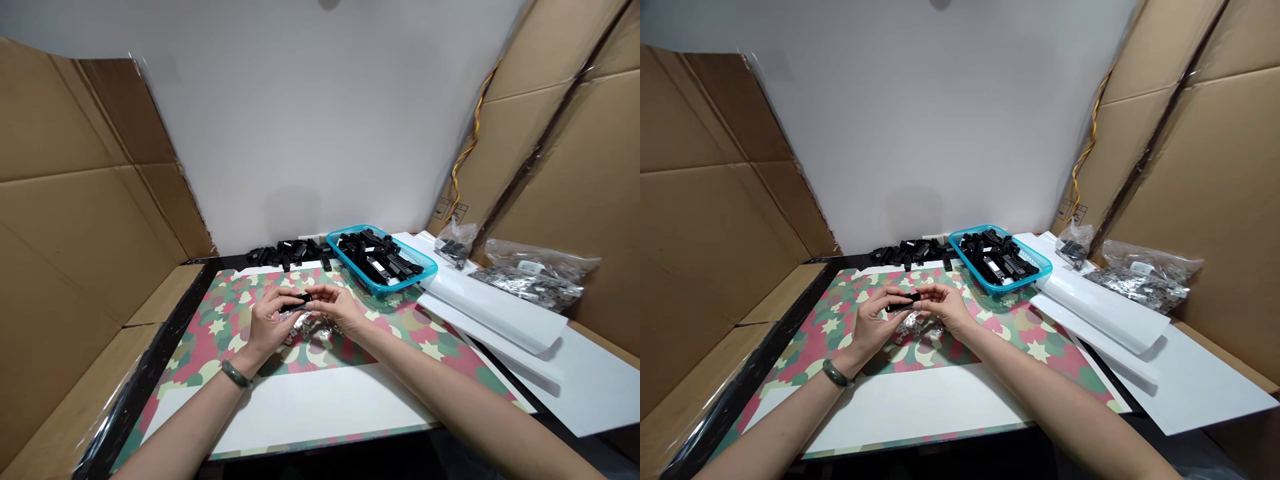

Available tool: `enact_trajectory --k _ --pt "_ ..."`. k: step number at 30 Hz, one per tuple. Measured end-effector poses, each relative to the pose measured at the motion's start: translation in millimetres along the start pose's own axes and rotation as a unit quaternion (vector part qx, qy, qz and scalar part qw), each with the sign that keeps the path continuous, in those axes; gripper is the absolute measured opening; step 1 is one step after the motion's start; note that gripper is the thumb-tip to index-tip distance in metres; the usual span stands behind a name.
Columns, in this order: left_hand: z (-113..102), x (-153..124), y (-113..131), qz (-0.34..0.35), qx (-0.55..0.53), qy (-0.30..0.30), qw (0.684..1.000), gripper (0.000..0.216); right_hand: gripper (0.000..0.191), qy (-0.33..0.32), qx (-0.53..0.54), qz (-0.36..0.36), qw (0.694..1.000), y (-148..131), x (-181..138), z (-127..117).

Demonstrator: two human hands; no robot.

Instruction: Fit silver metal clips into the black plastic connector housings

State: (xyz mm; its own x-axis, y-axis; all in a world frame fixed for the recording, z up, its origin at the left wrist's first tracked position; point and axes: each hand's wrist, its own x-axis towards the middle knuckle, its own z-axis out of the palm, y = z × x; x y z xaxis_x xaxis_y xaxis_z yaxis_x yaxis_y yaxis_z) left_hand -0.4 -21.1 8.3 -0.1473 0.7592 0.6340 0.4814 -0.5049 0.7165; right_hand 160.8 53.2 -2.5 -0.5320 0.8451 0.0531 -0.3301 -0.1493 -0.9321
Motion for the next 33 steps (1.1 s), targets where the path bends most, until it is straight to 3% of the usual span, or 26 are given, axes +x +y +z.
enact_trajectory --k 3,5,10,13,15,17,19,21,23,27,33 --pt "-0.7 1.3 -1.7 -0.095 -0.076 -0.010 0.992 0.035 0.044 0.012 -0.012 -0.005 1.000 -1.9 2.2 -3.4" --pt "-0.6 3.2 -5.1 -0.164 -0.127 -0.020 0.978 0.039 0.042 0.008 -0.019 -0.005 1.000 -3.9 2.9 -4.5" --pt "-3.2 9.5 -12.4 -0.314 -0.233 -0.101 0.915 0.053 0.042 -0.011 -0.027 -0.011 0.999 -4.1 2.4 -2.9" --pt "-8.4 13.1 -12.2 -0.351 -0.283 -0.107 0.886 0.058 0.043 -0.003 -0.055 -0.037 0.998 -0.7 4.5 -5.5" --pt "-12.0 15.3 -12.4 -0.354 -0.301 -0.081 0.882 0.055 0.035 -0.005 -0.150 -0.097 0.984 1.6 6.3 -9.7" --pt "-14.7 17.3 -13.9 -0.360 -0.310 -0.048 0.878 0.052 0.019 -0.023 -0.323 -0.175 0.930 3.3 6.8 -13.9" --pt "-16.1 19.0 -16.2 -0.366 -0.312 -0.018 0.877 0.049 0.010 -0.056 -0.498 -0.224 0.836 4.5 5.5 -16.1" --pt "-16.3 20.1 -18.0 -0.364 -0.306 0.008 0.880 0.046 0.005 -0.092 -0.606 -0.235 0.754 5.3 3.0 -15.3" --pt "-15.8 20.3 -18.7 -0.362 -0.296 0.018 0.884 0.046 0.007 -0.114 -0.660 -0.234 0.705 5.8 0.5 -12.2" --pt "-14.4 18.6 -18.2 -0.377 -0.275 -0.003 0.884 0.051 0.008 -0.133 -0.708 -0.228 0.655 6.8 -1.1 -5.1" --pt "-13.2 16.4 -21.6 -0.373 -0.267 -0.011 0.889 0.053 0.023 -0.143 -0.748 -0.228 0.606 8.2 0.5 -0.6"
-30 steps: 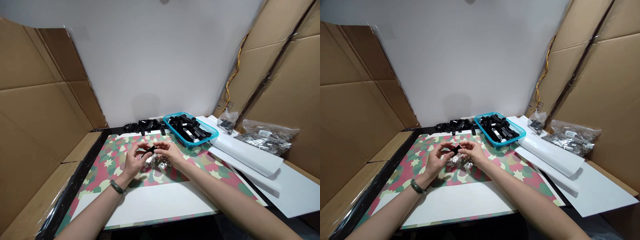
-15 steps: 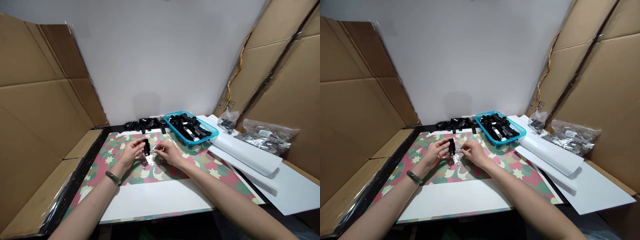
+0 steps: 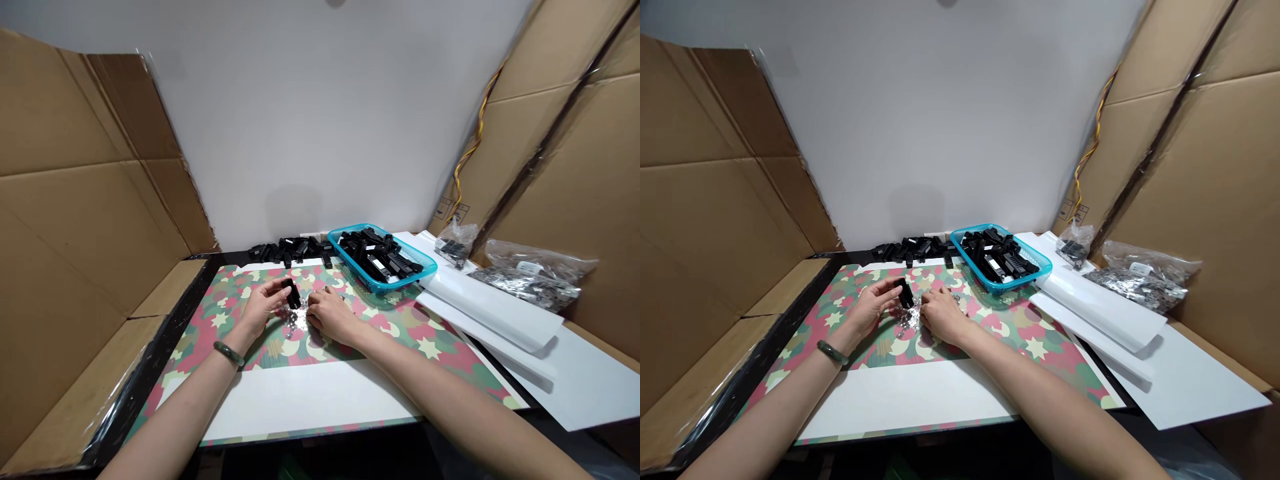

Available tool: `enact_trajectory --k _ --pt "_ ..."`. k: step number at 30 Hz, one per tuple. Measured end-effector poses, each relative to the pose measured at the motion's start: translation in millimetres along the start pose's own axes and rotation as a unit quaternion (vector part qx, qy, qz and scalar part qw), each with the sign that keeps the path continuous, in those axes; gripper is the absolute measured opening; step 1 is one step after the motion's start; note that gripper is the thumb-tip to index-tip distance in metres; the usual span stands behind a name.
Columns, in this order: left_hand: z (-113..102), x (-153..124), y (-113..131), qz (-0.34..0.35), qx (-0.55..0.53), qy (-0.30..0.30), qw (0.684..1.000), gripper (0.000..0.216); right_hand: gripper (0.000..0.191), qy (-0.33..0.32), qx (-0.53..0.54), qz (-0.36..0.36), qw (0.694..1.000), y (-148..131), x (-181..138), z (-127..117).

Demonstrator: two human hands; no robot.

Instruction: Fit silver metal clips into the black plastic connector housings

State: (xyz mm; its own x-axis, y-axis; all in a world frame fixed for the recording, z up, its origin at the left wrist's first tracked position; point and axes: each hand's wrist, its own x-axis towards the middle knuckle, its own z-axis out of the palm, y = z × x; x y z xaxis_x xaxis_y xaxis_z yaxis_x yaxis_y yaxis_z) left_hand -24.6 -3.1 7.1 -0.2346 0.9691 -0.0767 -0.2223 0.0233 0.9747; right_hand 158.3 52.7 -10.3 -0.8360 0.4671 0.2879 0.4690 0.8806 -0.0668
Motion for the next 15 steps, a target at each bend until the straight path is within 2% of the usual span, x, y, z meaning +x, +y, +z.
enact_trajectory --k 8,15 --pt "2.3 0.4 -3.1 0.007 0.015 0.002 1.000 0.056 0.017 -0.052 -0.084 -0.046 0.994 -4.8 0.9 -7.5" --pt "2.1 0.4 -4.2 0.004 0.026 -0.003 1.000 0.058 0.020 -0.026 -0.074 -0.043 0.996 -2.7 1.5 -0.1"
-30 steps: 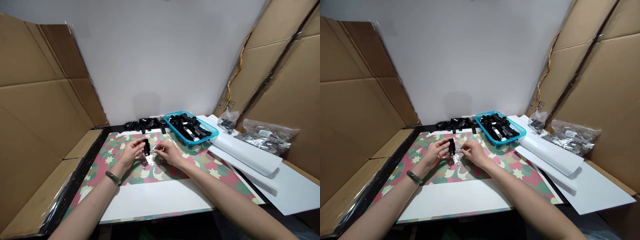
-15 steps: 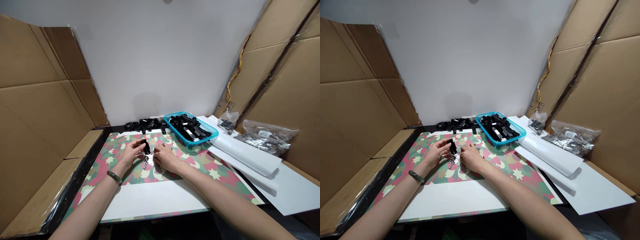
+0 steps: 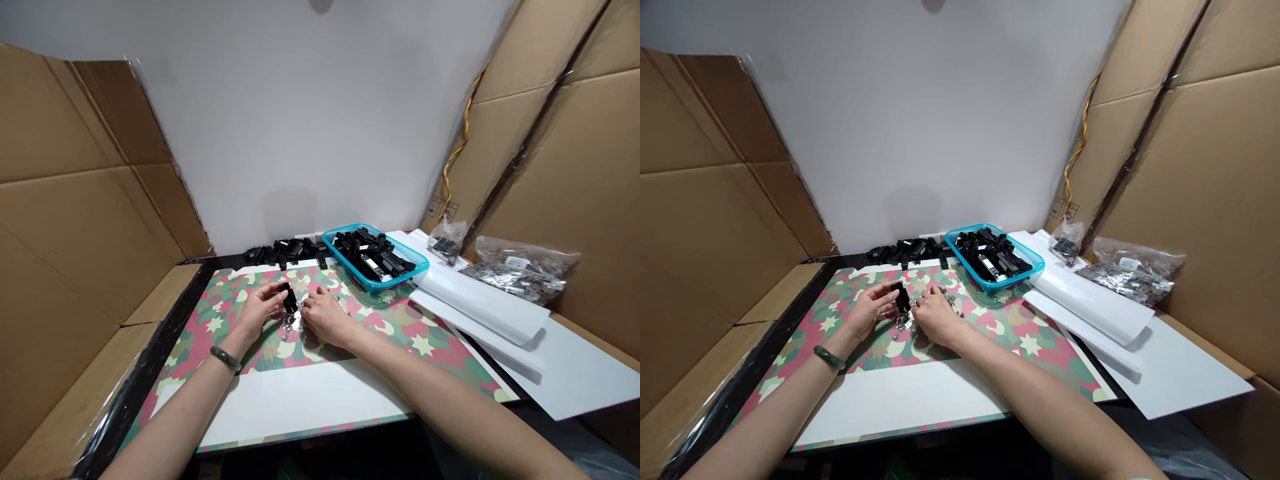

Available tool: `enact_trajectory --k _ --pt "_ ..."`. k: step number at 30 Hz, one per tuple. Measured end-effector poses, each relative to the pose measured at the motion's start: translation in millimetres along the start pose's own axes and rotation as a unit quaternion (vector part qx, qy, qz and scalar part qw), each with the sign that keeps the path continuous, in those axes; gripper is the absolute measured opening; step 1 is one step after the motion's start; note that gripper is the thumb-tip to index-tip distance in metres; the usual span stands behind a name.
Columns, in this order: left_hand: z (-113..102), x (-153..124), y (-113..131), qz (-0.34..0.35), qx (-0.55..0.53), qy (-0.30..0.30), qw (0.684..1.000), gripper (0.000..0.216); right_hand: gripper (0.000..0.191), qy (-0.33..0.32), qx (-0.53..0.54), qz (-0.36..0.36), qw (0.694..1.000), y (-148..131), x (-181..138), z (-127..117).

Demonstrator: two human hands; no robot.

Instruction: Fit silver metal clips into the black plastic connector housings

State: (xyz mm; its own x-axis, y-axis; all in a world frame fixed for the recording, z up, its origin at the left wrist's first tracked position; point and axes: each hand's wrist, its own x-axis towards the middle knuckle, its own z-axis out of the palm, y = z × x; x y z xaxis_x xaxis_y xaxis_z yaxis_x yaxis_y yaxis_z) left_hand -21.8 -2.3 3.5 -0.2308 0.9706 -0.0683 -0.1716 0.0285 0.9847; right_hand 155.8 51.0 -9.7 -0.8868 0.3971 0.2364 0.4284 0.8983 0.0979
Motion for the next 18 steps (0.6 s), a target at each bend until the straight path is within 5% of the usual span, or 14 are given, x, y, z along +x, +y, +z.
enact_trajectory --k 11,14,18 --pt "-1.8 -0.1 1.9 0.006 0.000 0.008 1.000 0.055 0.022 0.070 0.228 0.118 0.964 10.0 0.5 12.2" --pt "-2.1 0.4 1.4 0.009 -0.006 0.013 1.000 0.051 0.022 0.102 0.361 0.156 0.914 12.3 -0.3 11.9" --pt "-1.7 0.1 0.9 -0.005 -0.019 0.000 1.000 0.046 0.015 0.132 0.549 0.186 0.805 18.9 -0.4 12.3"
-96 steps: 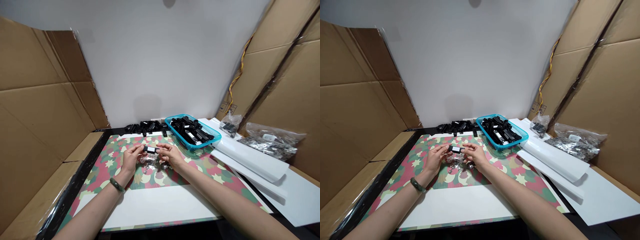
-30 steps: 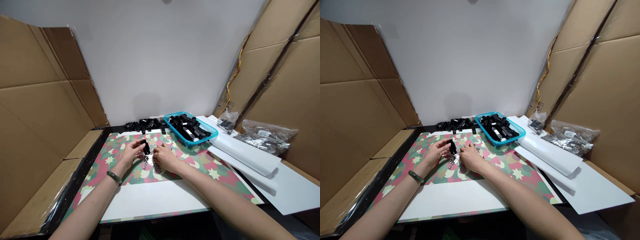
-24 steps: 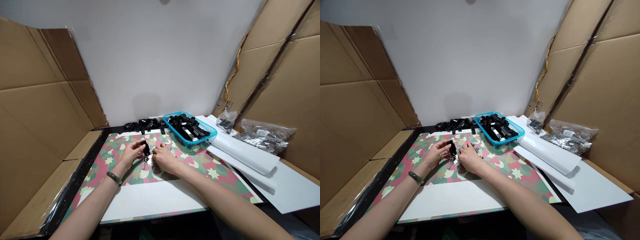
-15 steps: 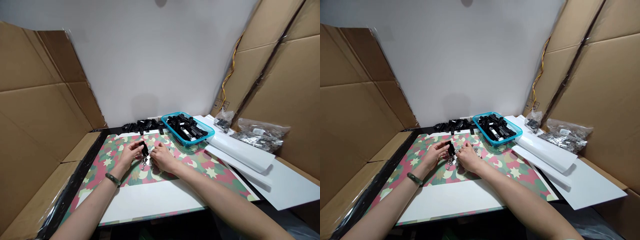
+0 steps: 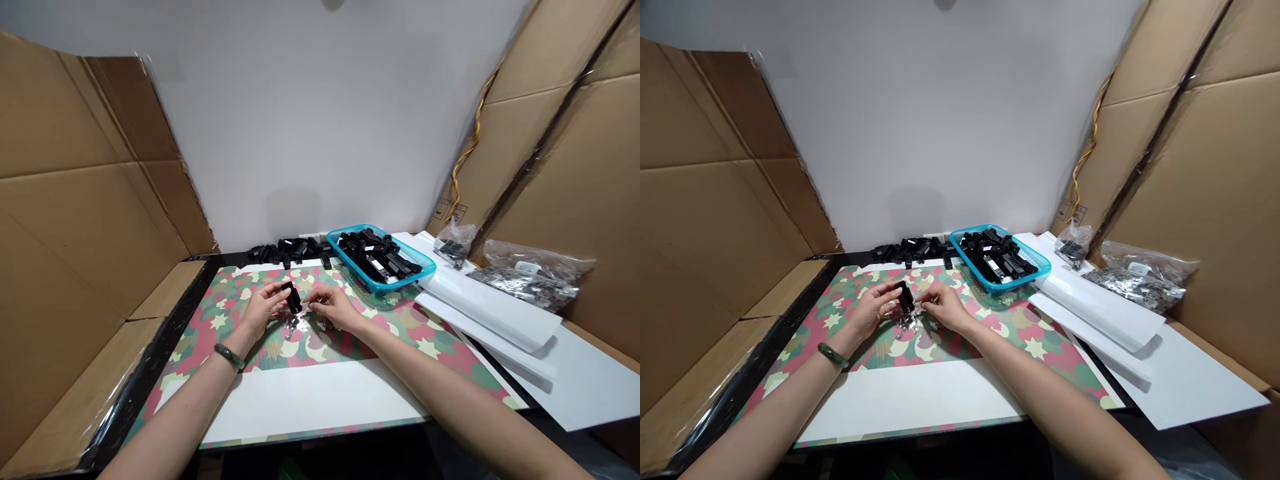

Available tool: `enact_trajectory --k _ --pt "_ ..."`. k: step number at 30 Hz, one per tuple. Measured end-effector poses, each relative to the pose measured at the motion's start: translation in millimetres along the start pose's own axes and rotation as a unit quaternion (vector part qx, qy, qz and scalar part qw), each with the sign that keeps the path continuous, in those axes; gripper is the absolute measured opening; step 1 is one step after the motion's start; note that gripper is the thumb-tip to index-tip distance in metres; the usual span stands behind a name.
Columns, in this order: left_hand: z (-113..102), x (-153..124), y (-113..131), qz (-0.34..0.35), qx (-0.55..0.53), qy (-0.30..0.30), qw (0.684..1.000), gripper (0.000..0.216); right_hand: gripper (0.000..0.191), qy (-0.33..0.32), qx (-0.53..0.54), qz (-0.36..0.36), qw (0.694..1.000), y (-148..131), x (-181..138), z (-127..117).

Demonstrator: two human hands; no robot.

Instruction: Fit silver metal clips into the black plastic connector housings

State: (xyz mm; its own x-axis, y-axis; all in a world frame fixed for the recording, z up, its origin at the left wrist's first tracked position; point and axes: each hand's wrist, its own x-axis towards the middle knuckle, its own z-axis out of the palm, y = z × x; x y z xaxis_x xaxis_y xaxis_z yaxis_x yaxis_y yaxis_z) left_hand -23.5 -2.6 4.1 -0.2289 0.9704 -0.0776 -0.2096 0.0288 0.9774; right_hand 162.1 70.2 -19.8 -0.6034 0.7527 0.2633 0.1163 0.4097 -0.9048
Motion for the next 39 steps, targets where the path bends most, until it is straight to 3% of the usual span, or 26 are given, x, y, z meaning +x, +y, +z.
enact_trajectory --k 3,6,13,18,32,39 --pt "0.7 0.0 -1.4 -0.015 -0.006 -0.027 1.000 0.047 0.018 0.005 0.086 0.004 0.996 0.3 2.4 -4.3" --pt "1.0 0.4 -3.7 -0.018 -0.007 -0.053 0.998 0.049 0.023 0.027 0.096 -0.016 0.995 -4.0 2.2 -6.4" --pt "5.9 -6.9 -3.3 -0.048 0.024 -0.145 0.988 0.043 0.012 0.095 -0.091 -0.153 0.979 -21.1 -8.4 -2.4" --pt "10.6 -11.2 -2.7 -0.057 0.046 -0.141 0.987 0.046 0.014 0.102 -0.202 -0.188 0.956 -25.5 -12.7 0.2" --pt "13.6 -12.0 -4.5 -0.028 0.080 -0.114 0.990 0.045 0.015 0.109 -0.344 -0.262 0.895 -23.8 -13.0 3.6" --pt "10.2 -10.7 -10.1 -0.067 0.035 -0.161 0.984 0.049 0.010 0.092 -0.319 -0.239 0.912 -25.4 -14.2 2.6"
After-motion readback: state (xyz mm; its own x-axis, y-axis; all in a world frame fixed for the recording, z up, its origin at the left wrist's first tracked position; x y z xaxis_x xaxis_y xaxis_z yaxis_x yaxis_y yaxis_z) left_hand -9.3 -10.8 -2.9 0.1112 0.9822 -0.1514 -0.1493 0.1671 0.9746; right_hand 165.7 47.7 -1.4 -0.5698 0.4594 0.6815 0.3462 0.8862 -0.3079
